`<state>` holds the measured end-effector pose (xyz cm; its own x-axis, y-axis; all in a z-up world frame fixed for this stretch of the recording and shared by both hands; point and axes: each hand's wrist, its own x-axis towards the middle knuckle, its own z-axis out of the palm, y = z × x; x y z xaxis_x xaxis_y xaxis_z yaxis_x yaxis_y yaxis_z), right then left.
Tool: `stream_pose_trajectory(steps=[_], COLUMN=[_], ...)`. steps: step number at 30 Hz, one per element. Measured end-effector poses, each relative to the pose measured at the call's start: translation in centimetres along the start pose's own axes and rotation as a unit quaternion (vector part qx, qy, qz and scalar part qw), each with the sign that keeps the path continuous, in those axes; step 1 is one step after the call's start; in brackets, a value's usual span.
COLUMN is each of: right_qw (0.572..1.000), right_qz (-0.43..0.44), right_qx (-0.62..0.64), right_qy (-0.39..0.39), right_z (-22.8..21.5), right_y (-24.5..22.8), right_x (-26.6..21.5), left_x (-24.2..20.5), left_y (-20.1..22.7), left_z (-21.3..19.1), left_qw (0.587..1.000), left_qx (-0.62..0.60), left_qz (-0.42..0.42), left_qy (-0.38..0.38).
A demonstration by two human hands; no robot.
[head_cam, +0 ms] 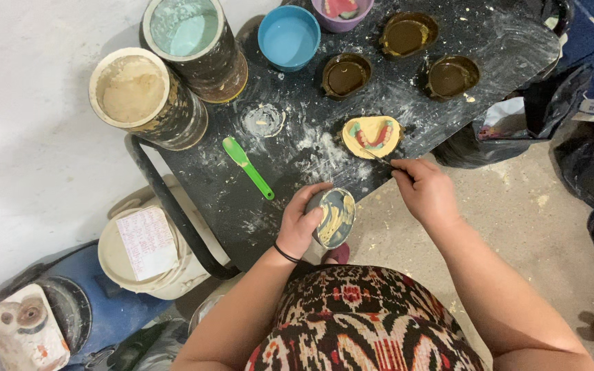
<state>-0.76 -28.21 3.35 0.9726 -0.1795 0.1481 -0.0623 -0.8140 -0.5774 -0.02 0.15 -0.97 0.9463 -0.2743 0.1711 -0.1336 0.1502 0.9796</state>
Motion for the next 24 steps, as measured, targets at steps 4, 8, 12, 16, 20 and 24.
stream_pose_trajectory(steps=[4, 8, 12, 16, 20, 24], right_qw=[1.000, 1.000, 0.999, 0.999, 0.997, 0.997], right_qz=[-0.002, -0.008, -0.029, -0.014, -0.034, -0.042], right_qx=[0.002, -0.010, -0.011, -0.034, -0.062, -0.069], right_qy=[0.000, -0.001, -0.009, -0.006, 0.000, 0.010], right_z=[-0.3, -0.7, -2.1, -2.3, -2.2, -1.3], right_y=[-0.2, 0.0, -0.7, 0.2, -0.7, -0.7], right_x=[0.0, 0.0, 0.3, 0.2, 0.2, 0.2], left_x=[-0.1, -0.2, 0.0, -0.1, -0.1, 0.0], left_y=[-0.1, -0.3, -0.4, -0.2, -0.3, 0.3], left_z=[0.2, 0.0, -0.5, -0.3, -0.4, -0.5], left_qw=[1.000, 1.000, 1.000, 1.000, 1.000, 1.000], left_qx=[-0.015, -0.009, 0.002, -0.002, 0.008, 0.010], left_qz=[-0.006, -0.003, -0.001, -0.008, -0.013, -0.015], left_qy=[0.008, 0.005, -0.011, -0.009, -0.018, -0.022])
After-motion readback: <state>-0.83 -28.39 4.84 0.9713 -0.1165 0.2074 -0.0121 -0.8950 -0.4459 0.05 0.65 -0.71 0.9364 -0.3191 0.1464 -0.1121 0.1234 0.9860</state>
